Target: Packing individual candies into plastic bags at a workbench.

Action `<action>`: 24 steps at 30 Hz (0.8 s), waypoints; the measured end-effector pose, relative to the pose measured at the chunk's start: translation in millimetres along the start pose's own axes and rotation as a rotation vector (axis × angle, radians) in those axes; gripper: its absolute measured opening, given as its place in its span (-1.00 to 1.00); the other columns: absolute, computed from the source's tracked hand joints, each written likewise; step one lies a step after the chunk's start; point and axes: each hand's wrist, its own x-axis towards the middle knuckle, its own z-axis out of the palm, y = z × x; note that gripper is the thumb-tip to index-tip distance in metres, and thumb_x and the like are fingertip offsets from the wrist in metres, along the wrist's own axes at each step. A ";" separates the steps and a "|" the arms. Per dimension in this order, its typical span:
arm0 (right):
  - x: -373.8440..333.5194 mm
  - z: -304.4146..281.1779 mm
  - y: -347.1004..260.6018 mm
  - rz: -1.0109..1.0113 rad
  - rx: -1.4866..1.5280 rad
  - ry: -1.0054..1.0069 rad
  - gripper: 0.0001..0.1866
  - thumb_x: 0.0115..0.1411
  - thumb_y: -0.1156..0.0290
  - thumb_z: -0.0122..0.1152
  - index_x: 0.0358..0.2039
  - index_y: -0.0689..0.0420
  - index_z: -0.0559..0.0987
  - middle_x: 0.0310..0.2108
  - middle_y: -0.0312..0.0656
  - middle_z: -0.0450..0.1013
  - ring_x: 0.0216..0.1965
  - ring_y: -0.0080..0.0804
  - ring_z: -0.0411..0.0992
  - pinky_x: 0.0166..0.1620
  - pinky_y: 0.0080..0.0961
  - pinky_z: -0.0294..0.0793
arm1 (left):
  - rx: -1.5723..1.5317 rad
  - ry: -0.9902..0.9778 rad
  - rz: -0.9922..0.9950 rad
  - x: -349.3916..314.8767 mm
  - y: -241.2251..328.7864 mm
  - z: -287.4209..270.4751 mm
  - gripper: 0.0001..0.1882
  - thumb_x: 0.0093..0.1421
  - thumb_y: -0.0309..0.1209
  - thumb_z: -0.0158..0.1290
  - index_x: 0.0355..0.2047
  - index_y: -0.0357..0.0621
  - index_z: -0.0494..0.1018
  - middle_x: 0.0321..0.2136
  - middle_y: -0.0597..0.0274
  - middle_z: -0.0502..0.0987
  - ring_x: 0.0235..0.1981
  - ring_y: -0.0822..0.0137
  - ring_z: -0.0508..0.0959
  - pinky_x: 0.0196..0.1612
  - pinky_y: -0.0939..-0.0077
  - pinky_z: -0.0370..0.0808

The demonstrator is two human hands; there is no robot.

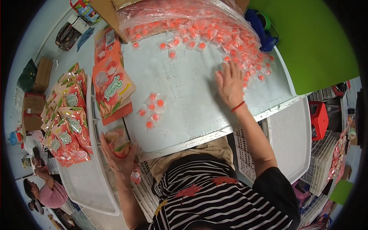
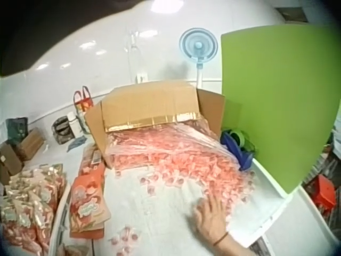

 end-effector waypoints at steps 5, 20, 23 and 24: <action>-5.4 12.3 6.7 0.009 -0.074 -0.125 -0.54 0.26 0.20 0.00 0.05 0.27 0.35 0.12 0.16 0.24 0.19 0.15 0.14 0.21 -0.03 0.09 | -0.035 -0.038 -0.020 15.7 19.0 7.9 0.04 -0.22 -0.48 0.35 0.27 -0.26 0.02 0.13 -0.07 0.25 0.16 0.02 0.26 0.20 0.25 0.19; 33.4 16.7 57.6 0.314 0.731 -0.120 -0.61 0.34 0.21 -0.17 -0.05 0.26 0.44 -0.10 0.00 0.47 -0.02 -0.17 0.42 0.04 -0.37 0.34 | 0.004 -0.024 -0.001 9.1 19.9 5.0 0.06 -0.24 -0.49 0.38 0.26 -0.22 0.03 0.07 -0.11 0.27 0.07 -0.04 0.32 0.09 0.19 0.31; 29.7 18.2 32.7 0.282 0.528 -0.361 -0.60 0.37 0.22 -0.24 -0.05 0.24 0.45 -0.12 -0.08 0.48 -0.03 -0.29 0.42 0.02 -0.46 0.35 | -0.003 -0.021 -0.007 8.6 14.6 5.1 0.06 -0.24 -0.49 0.38 0.27 -0.22 0.02 0.07 -0.12 0.27 0.07 -0.05 0.32 0.09 0.19 0.30; 22.1 23.9 29.8 0.154 0.478 -0.279 -0.58 0.38 0.18 -0.27 -0.03 0.24 0.44 -0.10 -0.09 0.48 -0.04 -0.34 0.42 0.01 -0.51 0.35 | -0.015 -0.014 0.013 8.6 12.7 5.2 0.06 -0.24 -0.49 0.37 0.27 -0.22 0.02 0.06 -0.12 0.27 0.07 -0.06 0.32 0.10 0.19 0.30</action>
